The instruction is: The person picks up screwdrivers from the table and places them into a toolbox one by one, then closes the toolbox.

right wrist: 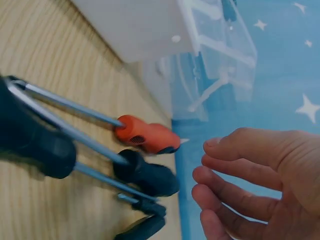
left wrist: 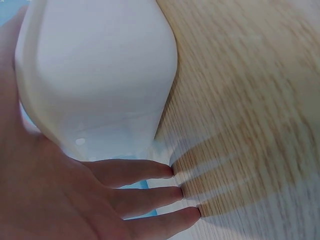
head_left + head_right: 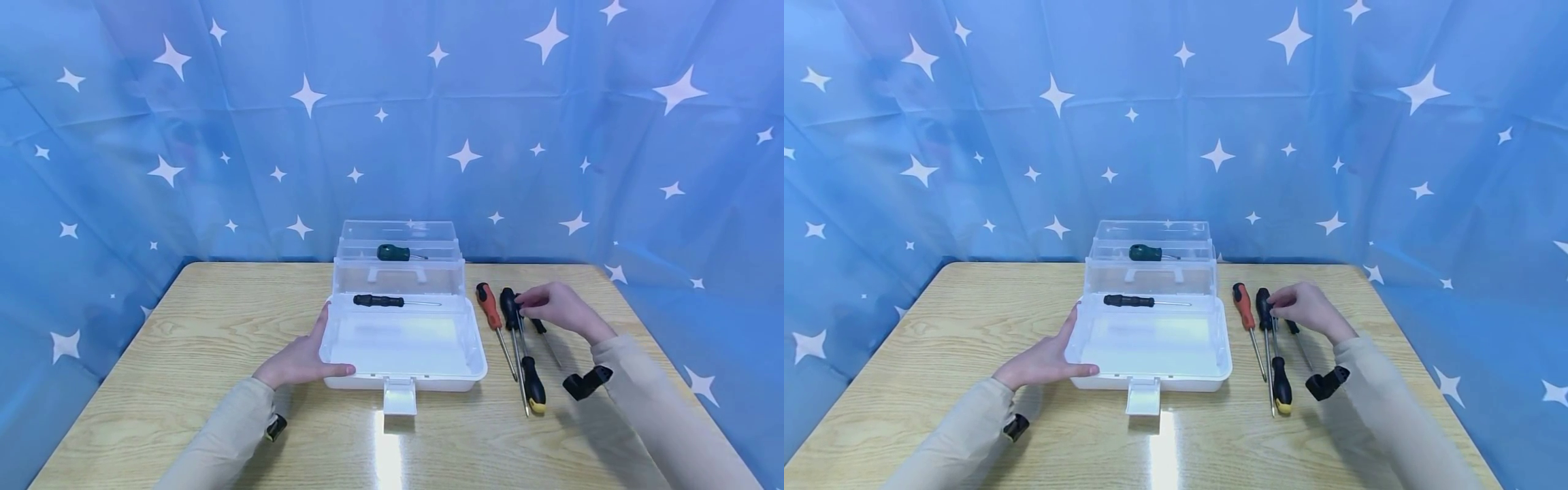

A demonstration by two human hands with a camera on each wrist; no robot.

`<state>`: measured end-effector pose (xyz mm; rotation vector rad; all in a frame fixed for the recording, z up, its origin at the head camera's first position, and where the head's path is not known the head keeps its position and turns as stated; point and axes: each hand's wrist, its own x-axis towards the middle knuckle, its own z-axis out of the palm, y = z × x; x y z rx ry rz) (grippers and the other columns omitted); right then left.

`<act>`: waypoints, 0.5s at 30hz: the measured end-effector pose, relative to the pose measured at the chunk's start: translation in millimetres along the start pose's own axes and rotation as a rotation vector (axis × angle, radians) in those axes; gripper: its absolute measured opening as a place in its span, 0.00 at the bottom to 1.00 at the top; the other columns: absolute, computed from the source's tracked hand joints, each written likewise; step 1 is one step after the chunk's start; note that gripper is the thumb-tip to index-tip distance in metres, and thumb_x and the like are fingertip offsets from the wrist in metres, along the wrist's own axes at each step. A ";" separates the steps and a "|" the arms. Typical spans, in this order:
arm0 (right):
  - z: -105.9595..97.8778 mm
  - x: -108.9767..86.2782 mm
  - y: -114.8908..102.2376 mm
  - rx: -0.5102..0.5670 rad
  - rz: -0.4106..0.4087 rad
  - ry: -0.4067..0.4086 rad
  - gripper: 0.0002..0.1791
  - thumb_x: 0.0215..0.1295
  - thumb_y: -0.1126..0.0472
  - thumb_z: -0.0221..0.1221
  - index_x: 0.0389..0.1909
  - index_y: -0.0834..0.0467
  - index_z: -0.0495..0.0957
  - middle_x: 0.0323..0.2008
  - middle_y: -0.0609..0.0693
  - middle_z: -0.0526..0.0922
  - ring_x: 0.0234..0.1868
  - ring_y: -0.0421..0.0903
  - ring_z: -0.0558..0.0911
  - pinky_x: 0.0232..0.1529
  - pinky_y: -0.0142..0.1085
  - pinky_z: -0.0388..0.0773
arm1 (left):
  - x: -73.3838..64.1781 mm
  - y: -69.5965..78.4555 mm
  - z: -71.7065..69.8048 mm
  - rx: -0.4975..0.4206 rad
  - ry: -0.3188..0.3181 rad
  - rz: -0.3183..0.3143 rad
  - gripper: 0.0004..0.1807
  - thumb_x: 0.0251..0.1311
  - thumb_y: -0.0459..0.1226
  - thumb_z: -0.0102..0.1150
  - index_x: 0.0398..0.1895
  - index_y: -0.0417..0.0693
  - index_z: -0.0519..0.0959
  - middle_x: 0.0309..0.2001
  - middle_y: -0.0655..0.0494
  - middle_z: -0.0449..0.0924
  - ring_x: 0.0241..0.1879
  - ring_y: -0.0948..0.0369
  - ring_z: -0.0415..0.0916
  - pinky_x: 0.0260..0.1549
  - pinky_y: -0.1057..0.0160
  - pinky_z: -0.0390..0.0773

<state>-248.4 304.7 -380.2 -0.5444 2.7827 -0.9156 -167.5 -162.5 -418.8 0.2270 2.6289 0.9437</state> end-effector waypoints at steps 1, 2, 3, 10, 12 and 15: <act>1.6 -0.4 2.3 0.001 0.009 0.001 0.16 0.65 0.64 0.61 0.50 0.69 0.80 0.42 0.61 0.84 0.43 0.55 0.82 0.40 0.46 0.79 | 0.1 -0.1 0.1 -0.002 0.000 0.000 0.70 0.44 0.63 0.69 0.77 0.53 0.30 0.62 0.26 0.64 0.57 0.37 0.70 0.52 0.40 0.71; 3.4 -0.7 4.7 0.004 0.013 0.004 0.16 0.64 0.65 0.61 0.50 0.69 0.80 0.42 0.61 0.84 0.42 0.55 0.82 0.40 0.46 0.79 | 0.1 -0.2 0.2 -0.003 0.001 0.000 0.70 0.44 0.63 0.69 0.77 0.53 0.30 0.62 0.26 0.64 0.57 0.37 0.70 0.51 0.40 0.71; 4.9 -1.1 6.8 0.008 0.014 0.006 0.15 0.64 0.65 0.61 0.49 0.69 0.80 0.42 0.62 0.84 0.42 0.55 0.82 0.40 0.46 0.79 | 0.2 -0.5 0.4 -0.005 0.001 0.001 0.70 0.44 0.63 0.70 0.77 0.54 0.30 0.62 0.26 0.65 0.57 0.37 0.70 0.51 0.40 0.71; 11.5 -4.4 17.6 0.037 0.045 0.022 0.16 0.64 0.65 0.61 0.50 0.71 0.79 0.41 0.61 0.84 0.42 0.54 0.82 0.40 0.43 0.79 | 0.9 -2.4 0.8 -0.018 0.002 0.017 0.70 0.44 0.62 0.70 0.77 0.53 0.29 0.61 0.26 0.66 0.55 0.38 0.71 0.51 0.41 0.72; 12.4 -5.2 20.5 0.038 0.049 0.028 0.16 0.65 0.65 0.61 0.50 0.71 0.79 0.41 0.61 0.84 0.42 0.54 0.82 0.39 0.42 0.78 | 0.9 -2.8 0.8 -0.018 0.003 0.018 0.70 0.44 0.62 0.70 0.77 0.53 0.29 0.61 0.27 0.66 0.55 0.38 0.71 0.50 0.41 0.72; 14.7 -6.3 26.0 0.047 0.059 0.036 0.17 0.65 0.65 0.61 0.50 0.71 0.79 0.41 0.60 0.84 0.41 0.53 0.82 0.39 0.41 0.78 | 1.2 -3.3 0.8 -0.021 0.005 0.024 0.70 0.44 0.62 0.70 0.77 0.53 0.29 0.61 0.27 0.66 0.55 0.39 0.71 0.50 0.41 0.72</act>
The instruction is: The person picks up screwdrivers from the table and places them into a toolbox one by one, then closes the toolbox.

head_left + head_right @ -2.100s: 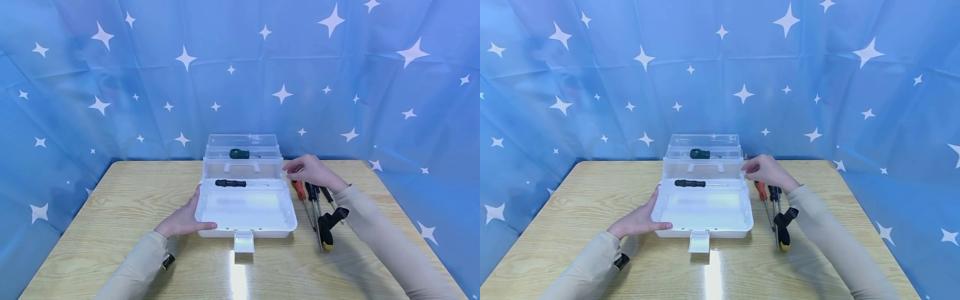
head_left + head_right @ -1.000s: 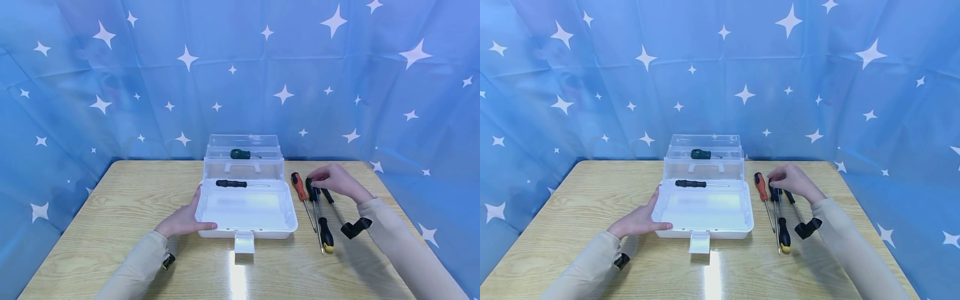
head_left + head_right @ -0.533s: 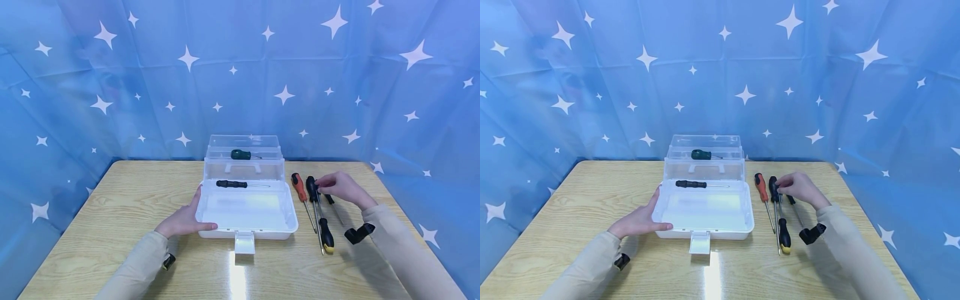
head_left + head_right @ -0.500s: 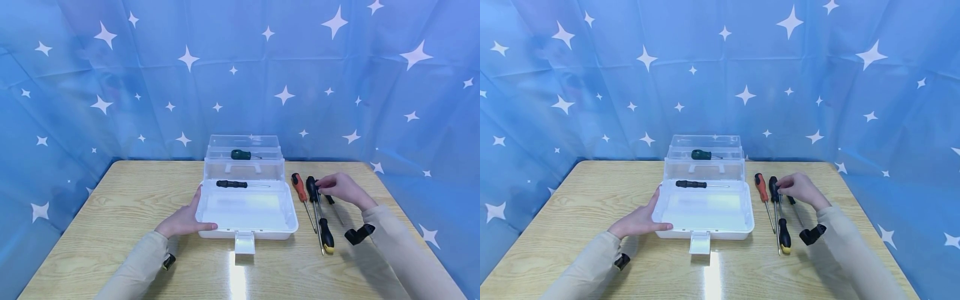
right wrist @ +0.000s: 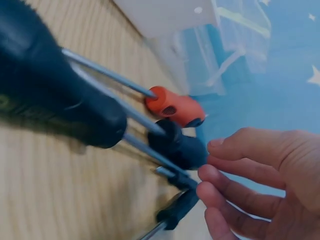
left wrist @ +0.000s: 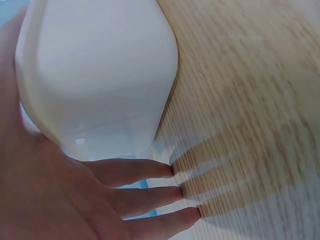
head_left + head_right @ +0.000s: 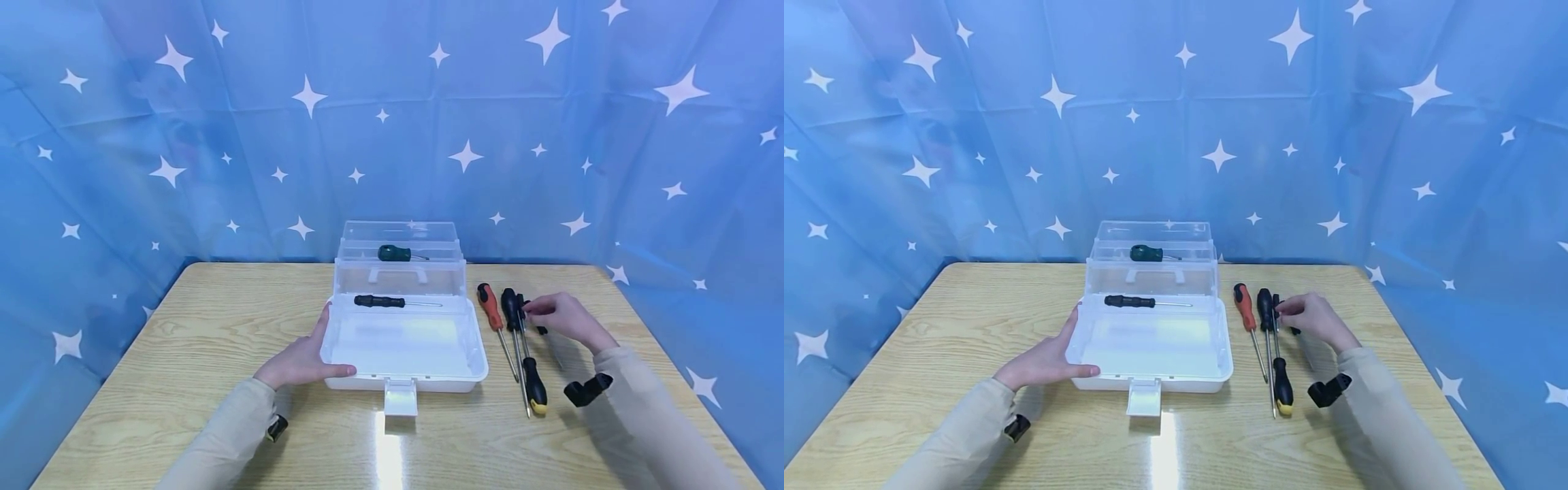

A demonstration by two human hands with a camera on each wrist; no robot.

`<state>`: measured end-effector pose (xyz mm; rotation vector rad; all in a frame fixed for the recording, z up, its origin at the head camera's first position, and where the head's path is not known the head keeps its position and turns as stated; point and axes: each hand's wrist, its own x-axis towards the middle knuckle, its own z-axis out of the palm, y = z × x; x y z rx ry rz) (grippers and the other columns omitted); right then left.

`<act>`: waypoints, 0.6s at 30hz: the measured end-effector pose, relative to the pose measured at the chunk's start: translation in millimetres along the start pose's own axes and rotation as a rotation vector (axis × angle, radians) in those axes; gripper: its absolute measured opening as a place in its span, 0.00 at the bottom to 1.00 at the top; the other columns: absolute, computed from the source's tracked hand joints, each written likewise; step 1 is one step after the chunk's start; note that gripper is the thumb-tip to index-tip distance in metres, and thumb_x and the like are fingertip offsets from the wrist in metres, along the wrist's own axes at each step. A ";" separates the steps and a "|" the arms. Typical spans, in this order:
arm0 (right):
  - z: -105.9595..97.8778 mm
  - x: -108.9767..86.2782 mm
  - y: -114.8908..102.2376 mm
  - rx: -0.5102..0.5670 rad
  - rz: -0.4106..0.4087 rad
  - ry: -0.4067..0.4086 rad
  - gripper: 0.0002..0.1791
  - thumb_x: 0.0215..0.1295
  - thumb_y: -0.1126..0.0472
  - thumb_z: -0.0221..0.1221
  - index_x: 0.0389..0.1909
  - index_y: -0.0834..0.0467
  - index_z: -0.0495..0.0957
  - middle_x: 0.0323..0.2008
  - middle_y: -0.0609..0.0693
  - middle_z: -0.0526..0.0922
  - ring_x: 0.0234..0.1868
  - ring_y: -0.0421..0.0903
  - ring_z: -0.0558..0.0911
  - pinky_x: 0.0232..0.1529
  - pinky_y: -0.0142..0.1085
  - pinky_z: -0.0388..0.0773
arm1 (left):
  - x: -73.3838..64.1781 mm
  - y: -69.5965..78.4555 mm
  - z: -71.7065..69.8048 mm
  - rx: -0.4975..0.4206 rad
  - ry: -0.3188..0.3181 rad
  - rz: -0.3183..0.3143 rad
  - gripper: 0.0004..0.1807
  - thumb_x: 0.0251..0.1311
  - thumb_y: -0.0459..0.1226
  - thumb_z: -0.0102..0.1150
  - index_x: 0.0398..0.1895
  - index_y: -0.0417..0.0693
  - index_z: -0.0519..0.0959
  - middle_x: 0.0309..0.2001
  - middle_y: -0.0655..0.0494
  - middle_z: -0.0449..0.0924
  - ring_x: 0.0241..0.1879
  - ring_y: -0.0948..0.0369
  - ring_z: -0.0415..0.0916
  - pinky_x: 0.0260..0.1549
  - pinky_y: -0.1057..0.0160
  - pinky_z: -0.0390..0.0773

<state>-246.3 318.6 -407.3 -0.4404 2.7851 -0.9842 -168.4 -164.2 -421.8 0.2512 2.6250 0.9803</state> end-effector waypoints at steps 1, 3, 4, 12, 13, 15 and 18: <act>0.9 -0.7 1.9 0.002 0.005 0.001 0.17 0.65 0.65 0.61 0.51 0.71 0.79 0.41 0.60 0.84 0.41 0.52 0.82 0.39 0.40 0.78 | 0.0 0.0 0.1 -0.002 -0.001 0.002 0.70 0.44 0.62 0.70 0.77 0.53 0.29 0.61 0.27 0.66 0.56 0.39 0.71 0.51 0.41 0.72; 3.0 -2.0 5.9 0.013 0.016 0.006 0.18 0.65 0.64 0.61 0.51 0.71 0.78 0.42 0.60 0.84 0.41 0.52 0.82 0.39 0.39 0.78 | -0.1 0.2 0.3 -0.008 0.001 0.005 0.70 0.44 0.61 0.70 0.77 0.53 0.29 0.61 0.27 0.66 0.55 0.39 0.71 0.51 0.41 0.72; 4.0 -2.7 7.8 0.018 0.022 0.011 0.18 0.65 0.64 0.62 0.52 0.71 0.78 0.42 0.60 0.84 0.41 0.51 0.82 0.39 0.39 0.78 | -0.1 0.3 0.4 -0.009 0.001 0.005 0.70 0.44 0.61 0.70 0.77 0.53 0.29 0.61 0.27 0.66 0.56 0.39 0.71 0.51 0.41 0.72; 7.7 -8.6 16.7 0.019 0.027 0.035 0.18 0.65 0.63 0.61 0.52 0.70 0.78 0.43 0.61 0.83 0.41 0.51 0.82 0.40 0.40 0.78 | -0.3 0.9 1.0 -0.016 0.003 -0.002 0.70 0.44 0.61 0.71 0.77 0.54 0.29 0.62 0.27 0.66 0.56 0.39 0.71 0.51 0.41 0.72; 7.6 -9.2 17.3 0.018 0.025 0.039 0.18 0.65 0.63 0.61 0.52 0.70 0.78 0.43 0.61 0.83 0.41 0.51 0.82 0.40 0.41 0.78 | -0.3 0.8 1.0 -0.018 0.002 -0.004 0.70 0.44 0.61 0.71 0.77 0.54 0.29 0.62 0.28 0.65 0.57 0.39 0.70 0.51 0.40 0.71; 7.2 -9.9 18.7 0.012 0.027 0.052 0.18 0.65 0.63 0.61 0.52 0.70 0.78 0.42 0.60 0.83 0.40 0.51 0.82 0.39 0.40 0.78 | -0.2 0.6 1.0 -0.021 0.002 -0.005 0.70 0.44 0.62 0.70 0.77 0.55 0.29 0.63 0.28 0.64 0.57 0.38 0.70 0.52 0.40 0.71; 6.7 -11.3 21.7 0.009 0.042 0.071 0.18 0.65 0.64 0.60 0.52 0.70 0.78 0.41 0.60 0.84 0.40 0.52 0.82 0.38 0.40 0.78 | 0.2 0.2 1.3 -0.023 -0.003 -0.005 0.70 0.44 0.62 0.70 0.77 0.54 0.29 0.64 0.29 0.63 0.59 0.38 0.68 0.53 0.39 0.70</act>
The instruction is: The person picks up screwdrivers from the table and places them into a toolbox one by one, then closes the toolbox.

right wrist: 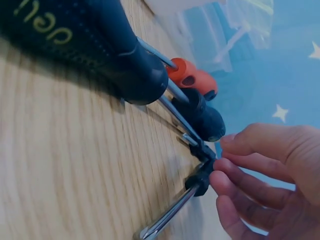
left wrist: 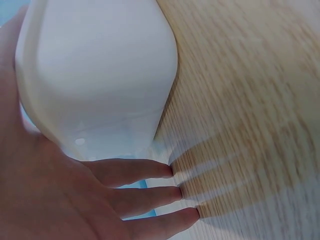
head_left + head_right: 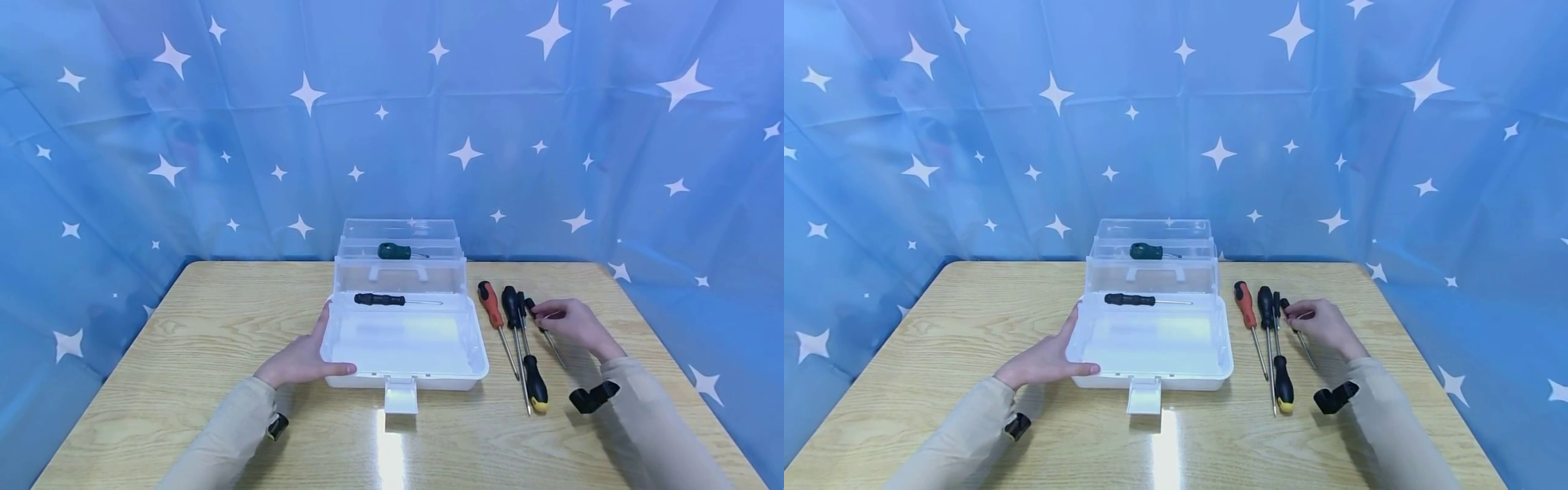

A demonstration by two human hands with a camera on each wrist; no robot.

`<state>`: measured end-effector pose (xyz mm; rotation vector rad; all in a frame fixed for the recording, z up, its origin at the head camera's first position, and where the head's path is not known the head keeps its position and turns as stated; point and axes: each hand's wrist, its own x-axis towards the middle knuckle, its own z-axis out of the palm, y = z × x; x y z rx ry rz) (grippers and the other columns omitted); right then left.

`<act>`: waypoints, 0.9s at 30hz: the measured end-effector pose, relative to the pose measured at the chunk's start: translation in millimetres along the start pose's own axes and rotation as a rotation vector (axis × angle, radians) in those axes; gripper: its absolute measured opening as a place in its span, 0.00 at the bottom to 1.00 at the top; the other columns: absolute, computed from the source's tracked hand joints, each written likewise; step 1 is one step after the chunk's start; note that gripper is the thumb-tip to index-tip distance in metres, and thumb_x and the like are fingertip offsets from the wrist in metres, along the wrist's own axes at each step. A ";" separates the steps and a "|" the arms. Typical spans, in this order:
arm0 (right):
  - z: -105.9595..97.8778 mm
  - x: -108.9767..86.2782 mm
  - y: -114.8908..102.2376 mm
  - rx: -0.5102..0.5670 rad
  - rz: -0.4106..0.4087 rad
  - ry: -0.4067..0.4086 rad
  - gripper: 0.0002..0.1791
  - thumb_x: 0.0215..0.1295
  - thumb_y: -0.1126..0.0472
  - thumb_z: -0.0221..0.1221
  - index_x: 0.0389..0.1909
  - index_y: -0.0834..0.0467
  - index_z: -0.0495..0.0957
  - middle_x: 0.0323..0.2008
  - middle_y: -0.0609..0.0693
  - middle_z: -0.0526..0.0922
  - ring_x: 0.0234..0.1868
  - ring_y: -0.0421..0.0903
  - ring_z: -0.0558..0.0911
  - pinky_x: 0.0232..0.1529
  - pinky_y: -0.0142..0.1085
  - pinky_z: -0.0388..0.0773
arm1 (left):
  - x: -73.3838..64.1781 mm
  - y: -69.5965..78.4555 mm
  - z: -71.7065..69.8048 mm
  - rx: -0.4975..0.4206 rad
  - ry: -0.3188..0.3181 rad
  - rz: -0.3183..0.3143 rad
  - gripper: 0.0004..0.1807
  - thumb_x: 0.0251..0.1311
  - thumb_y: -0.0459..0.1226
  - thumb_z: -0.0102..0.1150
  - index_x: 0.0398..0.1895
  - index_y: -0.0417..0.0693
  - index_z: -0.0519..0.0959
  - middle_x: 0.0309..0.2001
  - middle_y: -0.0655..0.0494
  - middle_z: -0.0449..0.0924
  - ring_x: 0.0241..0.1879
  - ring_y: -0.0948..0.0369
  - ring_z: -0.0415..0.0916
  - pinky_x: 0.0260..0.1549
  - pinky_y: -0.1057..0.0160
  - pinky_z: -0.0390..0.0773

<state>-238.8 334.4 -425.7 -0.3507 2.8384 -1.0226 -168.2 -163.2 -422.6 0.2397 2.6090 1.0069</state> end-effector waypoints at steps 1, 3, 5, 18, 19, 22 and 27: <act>0.0 -0.4 1.0 -0.003 0.006 0.005 0.18 0.65 0.64 0.60 0.53 0.69 0.78 0.41 0.60 0.83 0.40 0.53 0.82 0.38 0.40 0.78 | 0.0 -0.2 0.0 -0.001 -0.001 0.000 0.70 0.44 0.62 0.70 0.77 0.54 0.28 0.65 0.29 0.62 0.59 0.38 0.68 0.53 0.39 0.70; 0.3 -1.0 3.3 -0.003 0.013 0.013 0.18 0.65 0.64 0.60 0.53 0.70 0.78 0.42 0.61 0.83 0.41 0.55 0.82 0.37 0.40 0.78 | 0.2 -0.5 -0.2 -0.003 -0.003 0.001 0.70 0.44 0.62 0.70 0.77 0.55 0.28 0.65 0.29 0.62 0.59 0.38 0.68 0.53 0.39 0.69; 0.9 -1.8 5.7 0.005 0.018 0.020 0.19 0.66 0.64 0.60 0.54 0.70 0.77 0.44 0.63 0.82 0.43 0.57 0.82 0.37 0.41 0.79 | 0.3 -0.6 -0.4 -0.007 -0.005 0.004 0.70 0.44 0.61 0.70 0.77 0.55 0.28 0.65 0.29 0.63 0.59 0.38 0.68 0.53 0.39 0.70; 12.5 -2.6 15.1 -0.029 0.034 0.050 0.27 0.63 0.62 0.63 0.57 0.75 0.70 0.45 0.71 0.78 0.47 0.67 0.78 0.42 0.53 0.78 | 1.0 -0.6 -2.0 -0.038 -0.015 0.037 0.70 0.45 0.59 0.71 0.77 0.57 0.27 0.65 0.31 0.63 0.58 0.40 0.69 0.53 0.39 0.69; 13.8 -2.3 15.5 -0.037 0.034 0.056 0.27 0.62 0.62 0.63 0.57 0.75 0.70 0.44 0.70 0.78 0.46 0.67 0.78 0.42 0.54 0.77 | 1.0 -0.5 -2.0 -0.038 -0.016 0.037 0.70 0.45 0.59 0.71 0.77 0.57 0.27 0.65 0.31 0.63 0.58 0.39 0.69 0.53 0.39 0.69; 17.1 -1.3 16.2 -0.053 0.035 0.075 0.26 0.61 0.63 0.64 0.56 0.75 0.71 0.43 0.68 0.79 0.45 0.66 0.78 0.41 0.53 0.77 | 1.3 -0.5 -2.0 -0.045 -0.017 0.042 0.69 0.46 0.59 0.71 0.77 0.57 0.27 0.65 0.31 0.63 0.59 0.40 0.68 0.54 0.40 0.69; 19.7 0.3 17.4 -0.062 0.032 0.089 0.24 0.61 0.65 0.63 0.55 0.75 0.71 0.41 0.67 0.79 0.43 0.65 0.79 0.39 0.52 0.78 | 1.4 -0.7 -2.7 -0.040 -0.015 0.043 0.69 0.46 0.58 0.71 0.77 0.57 0.27 0.64 0.30 0.64 0.58 0.39 0.69 0.53 0.40 0.69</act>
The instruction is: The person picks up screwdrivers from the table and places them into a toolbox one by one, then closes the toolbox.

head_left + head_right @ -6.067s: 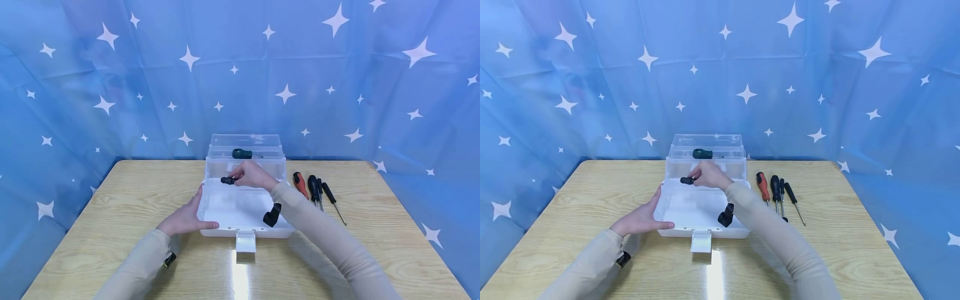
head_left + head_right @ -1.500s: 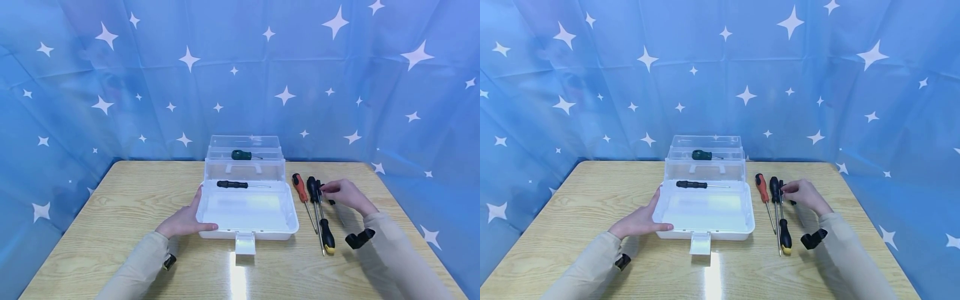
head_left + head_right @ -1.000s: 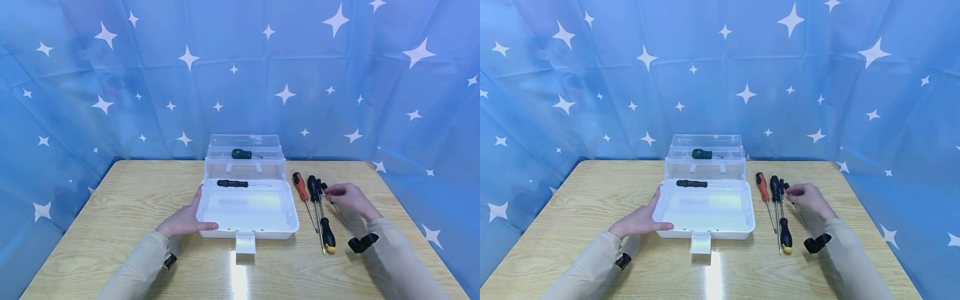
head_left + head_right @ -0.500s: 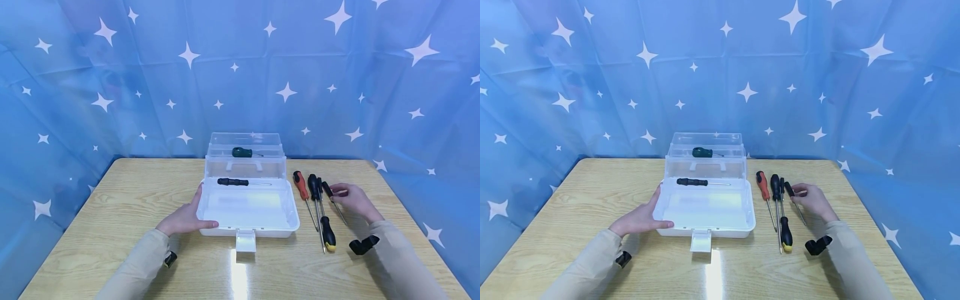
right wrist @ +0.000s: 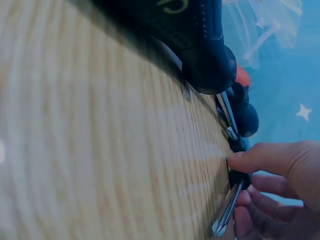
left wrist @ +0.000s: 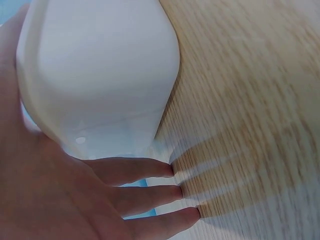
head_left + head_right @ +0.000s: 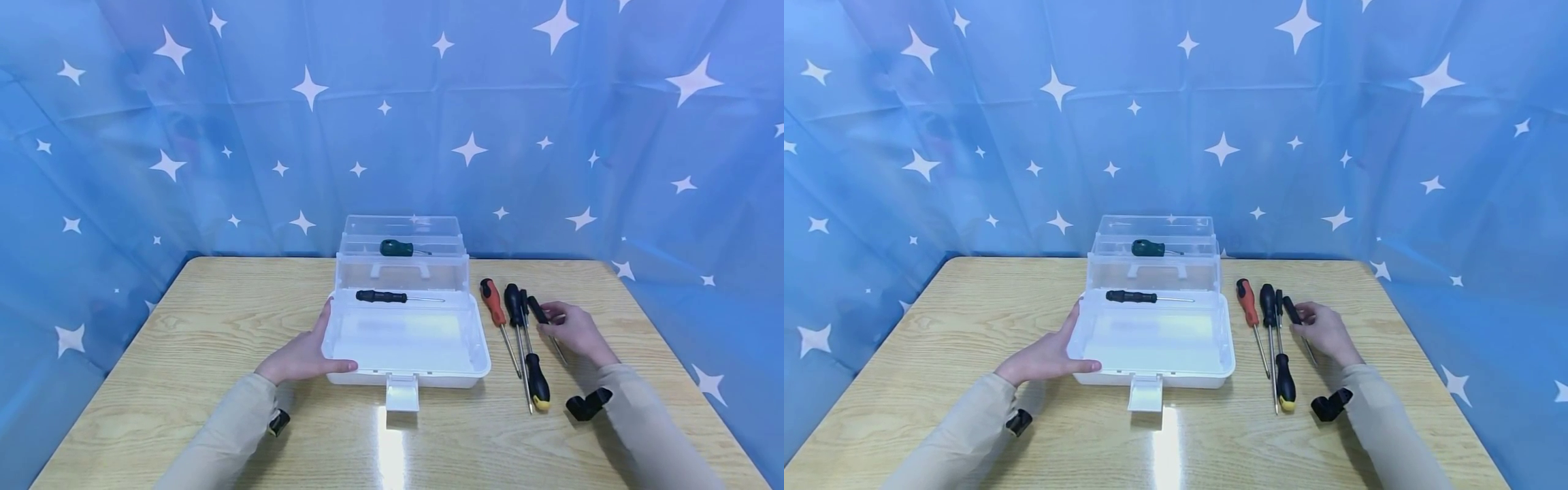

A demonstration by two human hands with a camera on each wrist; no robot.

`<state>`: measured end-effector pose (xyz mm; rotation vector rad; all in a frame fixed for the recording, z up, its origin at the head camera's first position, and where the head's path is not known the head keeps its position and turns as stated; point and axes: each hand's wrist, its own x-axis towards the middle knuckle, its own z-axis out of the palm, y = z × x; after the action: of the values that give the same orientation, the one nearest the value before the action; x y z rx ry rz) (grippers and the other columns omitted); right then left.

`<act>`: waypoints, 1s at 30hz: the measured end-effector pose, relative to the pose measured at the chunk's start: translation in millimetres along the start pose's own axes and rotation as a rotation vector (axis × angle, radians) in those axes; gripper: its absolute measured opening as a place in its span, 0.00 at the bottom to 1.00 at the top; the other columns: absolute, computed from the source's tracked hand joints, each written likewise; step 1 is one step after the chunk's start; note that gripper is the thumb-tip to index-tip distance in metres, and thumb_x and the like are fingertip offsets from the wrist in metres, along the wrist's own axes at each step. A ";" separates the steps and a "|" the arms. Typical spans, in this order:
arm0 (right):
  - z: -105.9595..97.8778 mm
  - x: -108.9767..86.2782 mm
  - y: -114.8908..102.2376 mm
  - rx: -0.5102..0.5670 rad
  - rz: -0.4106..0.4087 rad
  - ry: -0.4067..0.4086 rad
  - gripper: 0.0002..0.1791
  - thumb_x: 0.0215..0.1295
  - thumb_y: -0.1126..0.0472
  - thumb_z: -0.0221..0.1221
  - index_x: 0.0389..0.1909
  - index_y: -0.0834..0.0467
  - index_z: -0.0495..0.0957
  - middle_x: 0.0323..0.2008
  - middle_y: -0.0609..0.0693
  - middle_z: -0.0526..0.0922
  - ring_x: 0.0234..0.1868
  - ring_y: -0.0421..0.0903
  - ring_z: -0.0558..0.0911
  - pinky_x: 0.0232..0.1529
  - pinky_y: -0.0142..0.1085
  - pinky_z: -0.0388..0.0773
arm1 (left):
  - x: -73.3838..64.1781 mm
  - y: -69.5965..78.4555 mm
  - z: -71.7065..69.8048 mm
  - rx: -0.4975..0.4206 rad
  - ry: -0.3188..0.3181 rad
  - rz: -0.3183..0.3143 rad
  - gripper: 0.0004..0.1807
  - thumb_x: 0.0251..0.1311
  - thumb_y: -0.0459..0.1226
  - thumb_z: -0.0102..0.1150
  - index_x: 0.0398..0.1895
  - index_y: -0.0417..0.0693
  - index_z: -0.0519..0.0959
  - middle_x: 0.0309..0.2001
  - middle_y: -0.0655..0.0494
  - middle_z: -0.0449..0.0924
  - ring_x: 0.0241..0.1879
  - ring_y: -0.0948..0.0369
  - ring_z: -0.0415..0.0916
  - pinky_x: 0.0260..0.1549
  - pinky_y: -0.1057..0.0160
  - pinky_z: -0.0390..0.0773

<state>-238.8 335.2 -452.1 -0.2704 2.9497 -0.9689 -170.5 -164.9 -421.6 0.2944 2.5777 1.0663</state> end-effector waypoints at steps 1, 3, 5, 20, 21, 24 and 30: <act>0.2 0.1 0.1 0.000 0.000 0.002 0.24 0.61 0.65 0.63 0.55 0.75 0.71 0.41 0.67 0.79 0.43 0.65 0.79 0.38 0.52 0.78 | -0.1 -0.1 -0.2 0.004 -0.001 -0.001 0.69 0.46 0.59 0.71 0.77 0.57 0.26 0.64 0.29 0.63 0.58 0.39 0.68 0.53 0.40 0.69; 0.4 0.2 0.4 -0.001 -0.001 0.005 0.24 0.61 0.66 0.62 0.54 0.75 0.72 0.40 0.67 0.79 0.43 0.65 0.79 0.38 0.52 0.78 | 0.1 -0.3 -0.2 0.006 -0.001 -0.001 0.69 0.46 0.59 0.70 0.77 0.56 0.26 0.65 0.29 0.63 0.59 0.38 0.68 0.53 0.40 0.69; 0.4 0.0 0.5 -0.005 -0.003 0.009 0.23 0.61 0.66 0.62 0.54 0.75 0.72 0.40 0.66 0.79 0.43 0.65 0.80 0.38 0.52 0.78 | 0.5 -0.5 -0.1 0.004 -0.002 -0.001 0.69 0.46 0.59 0.70 0.77 0.56 0.27 0.65 0.29 0.62 0.59 0.38 0.67 0.54 0.39 0.69; -2.4 -3.7 3.3 0.000 -0.006 0.029 0.21 0.61 0.68 0.62 0.53 0.73 0.74 0.40 0.67 0.80 0.41 0.63 0.80 0.31 0.39 0.75 | -0.7 0.1 0.1 0.001 -0.010 -0.016 0.70 0.46 0.59 0.70 0.77 0.54 0.27 0.67 0.28 0.58 0.62 0.37 0.64 0.56 0.39 0.67; -2.6 -3.8 3.4 -0.002 -0.007 0.034 0.21 0.61 0.68 0.62 0.53 0.73 0.74 0.40 0.66 0.80 0.41 0.62 0.80 0.31 0.39 0.75 | -0.9 0.2 -0.1 0.003 -0.010 -0.018 0.70 0.46 0.59 0.70 0.77 0.54 0.27 0.67 0.28 0.58 0.62 0.36 0.64 0.56 0.39 0.67; -3.2 -3.9 3.8 -0.007 -0.011 0.049 0.21 0.60 0.68 0.61 0.53 0.73 0.74 0.40 0.66 0.81 0.40 0.61 0.80 0.31 0.39 0.74 | -1.2 0.5 -0.3 0.008 -0.009 -0.018 0.70 0.46 0.60 0.70 0.77 0.54 0.27 0.67 0.27 0.58 0.61 0.36 0.64 0.55 0.39 0.67; -4.5 -5.1 2.9 0.005 -0.003 0.060 0.21 0.61 0.68 0.61 0.54 0.72 0.75 0.40 0.64 0.80 0.40 0.58 0.79 0.31 0.39 0.74 | -1.4 -0.1 -0.3 0.008 -0.007 -0.002 0.70 0.47 0.59 0.70 0.76 0.56 0.25 0.65 0.27 0.60 0.60 0.36 0.66 0.54 0.39 0.68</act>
<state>-234.5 341.0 -450.3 -0.2500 3.0011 -1.0021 -169.3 -165.7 -421.1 0.2969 2.5758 1.0519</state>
